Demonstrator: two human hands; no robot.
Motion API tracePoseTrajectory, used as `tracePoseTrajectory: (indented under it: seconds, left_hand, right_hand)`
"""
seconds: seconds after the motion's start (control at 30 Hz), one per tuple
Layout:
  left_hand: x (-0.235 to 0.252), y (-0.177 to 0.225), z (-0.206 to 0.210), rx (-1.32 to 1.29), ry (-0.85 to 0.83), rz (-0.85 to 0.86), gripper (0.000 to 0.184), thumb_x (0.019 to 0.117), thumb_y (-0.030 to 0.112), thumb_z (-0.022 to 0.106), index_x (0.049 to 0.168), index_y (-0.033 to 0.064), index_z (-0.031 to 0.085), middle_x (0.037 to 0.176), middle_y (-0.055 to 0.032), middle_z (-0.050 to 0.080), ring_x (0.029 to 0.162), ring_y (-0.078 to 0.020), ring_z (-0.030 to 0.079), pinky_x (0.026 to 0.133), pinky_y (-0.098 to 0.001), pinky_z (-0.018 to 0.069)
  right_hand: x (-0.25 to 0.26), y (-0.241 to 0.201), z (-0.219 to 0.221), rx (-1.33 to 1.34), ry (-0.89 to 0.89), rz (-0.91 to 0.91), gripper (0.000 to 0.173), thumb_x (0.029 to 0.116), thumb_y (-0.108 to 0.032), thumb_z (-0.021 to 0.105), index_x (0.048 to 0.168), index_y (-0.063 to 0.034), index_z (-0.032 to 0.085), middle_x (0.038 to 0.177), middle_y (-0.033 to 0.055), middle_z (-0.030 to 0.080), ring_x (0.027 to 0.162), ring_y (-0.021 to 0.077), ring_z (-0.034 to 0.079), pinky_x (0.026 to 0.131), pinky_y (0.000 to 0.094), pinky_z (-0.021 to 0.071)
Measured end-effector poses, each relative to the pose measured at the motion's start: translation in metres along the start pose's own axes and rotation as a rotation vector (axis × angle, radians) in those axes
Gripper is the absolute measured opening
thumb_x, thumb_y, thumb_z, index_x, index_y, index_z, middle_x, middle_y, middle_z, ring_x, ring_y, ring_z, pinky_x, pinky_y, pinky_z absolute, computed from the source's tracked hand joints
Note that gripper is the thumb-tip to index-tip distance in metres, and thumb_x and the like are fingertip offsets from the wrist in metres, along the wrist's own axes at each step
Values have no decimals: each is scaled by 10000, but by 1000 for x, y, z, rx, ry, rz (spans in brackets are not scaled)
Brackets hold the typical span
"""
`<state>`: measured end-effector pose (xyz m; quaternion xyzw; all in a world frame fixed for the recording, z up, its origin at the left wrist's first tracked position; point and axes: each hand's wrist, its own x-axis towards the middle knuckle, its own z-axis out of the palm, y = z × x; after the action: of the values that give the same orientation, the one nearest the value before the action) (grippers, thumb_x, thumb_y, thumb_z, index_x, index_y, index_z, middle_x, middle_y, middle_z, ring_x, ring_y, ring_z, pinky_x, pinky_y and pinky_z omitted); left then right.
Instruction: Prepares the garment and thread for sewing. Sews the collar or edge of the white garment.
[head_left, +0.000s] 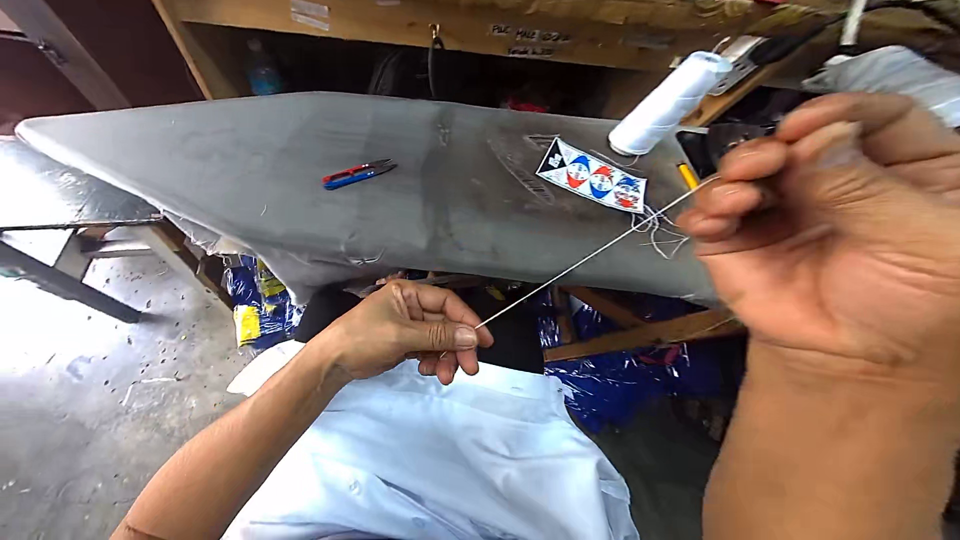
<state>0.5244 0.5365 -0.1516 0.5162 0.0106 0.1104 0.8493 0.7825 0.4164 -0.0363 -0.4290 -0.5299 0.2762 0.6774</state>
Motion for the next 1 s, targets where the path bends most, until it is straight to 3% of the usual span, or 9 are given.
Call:
tracePoseTrajectory:
  seconds: [0.17, 0.33, 0.47, 0.57, 0.67, 0.73, 0.8, 0.9, 1.0]
  left_hand:
    - [-11, -13, -8, -73, -24, -58, 157, 1041, 72, 567, 1068, 8, 708, 892, -94, 764, 687, -91, 713, 615, -208, 582]
    - [-10, -21, -12, -82, -44, -100, 157, 1046, 92, 567, 1077, 25, 706, 934, -105, 773, 701, -97, 725, 604, -208, 584]
    - [-9, -31, -16, 64, 5, -118, 149, 1038, 113, 592, 1085, 26, 704, 942, -88, 773, 678, -97, 715, 586, -219, 584]
    - [-10, -45, -17, 278, 98, -132, 149, 1027, 117, 617, 1088, 12, 703, 953, -78, 776, 661, -103, 715, 571, -228, 590]
    - [-16, -53, -19, 377, 129, -125, 175, 1031, 115, 603, 1122, 5, 705, 988, -81, 771, 689, -115, 720, 584, -237, 599]
    - [-21, -55, -22, 445, 142, -100, 181, 1026, 125, 609, 1122, 12, 713, 991, -80, 767, 712, -125, 722, 599, -242, 602]
    - [-27, -54, -22, 493, 179, -85, 179, 1015, 126, 623, 1120, 16, 718, 969, -83, 764, 717, -134, 721, 606, -241, 602]
    - [-39, -48, -22, 555, 227, -54, 187, 1011, 147, 635, 1125, 28, 724, 963, -89, 763, 718, -143, 723, 606, -237, 603]
    - [-52, -42, -20, 602, 262, -29, 192, 1011, 168, 635, 1118, 42, 732, 952, -89, 766, 723, -152, 731, 603, -232, 603]
  right_hand:
    - [4, 2, -24, 58, 90, -21, 250, 1100, -111, 425, 1077, -116, 674, 940, -21, 734, 799, 56, 709, 724, 192, 611]
    - [1, -16, -35, 59, 186, -66, 250, 1072, -41, 449, 993, -69, 684, 912, 13, 737, 802, 73, 714, 753, 186, 611]
    - [-4, -30, -51, -22, 256, -116, 230, 1060, -19, 459, 983, -66, 670, 888, 13, 730, 792, 73, 709, 764, 188, 609]
    - [-18, -40, -68, -253, 280, -87, 217, 1074, -83, 476, 982, -133, 666, 886, -27, 750, 773, 71, 721, 751, 220, 626]
    - [-34, -33, -91, -543, 130, 20, 103, 1028, -117, 580, 1070, -105, 674, 1022, -5, 745, 869, 131, 740, 731, 306, 652]
    - [-42, -10, -99, -839, 109, 96, 143, 983, -126, 645, 1090, -63, 717, 966, 9, 728, 767, 89, 697, 645, 283, 617]
    - [-47, 12, -102, -1097, 150, 217, 172, 955, -127, 670, 1106, -76, 735, 864, 42, 724, 677, 117, 668, 616, 333, 584]
    - [-50, 29, -102, -1331, 188, 344, 94, 951, -109, 668, 998, -68, 739, 859, 93, 724, 761, 207, 689, 726, 461, 560]
    - [-47, 38, -99, -1440, 142, 383, 110, 941, -77, 637, 920, -53, 742, 823, 119, 707, 769, 265, 681, 706, 513, 526]
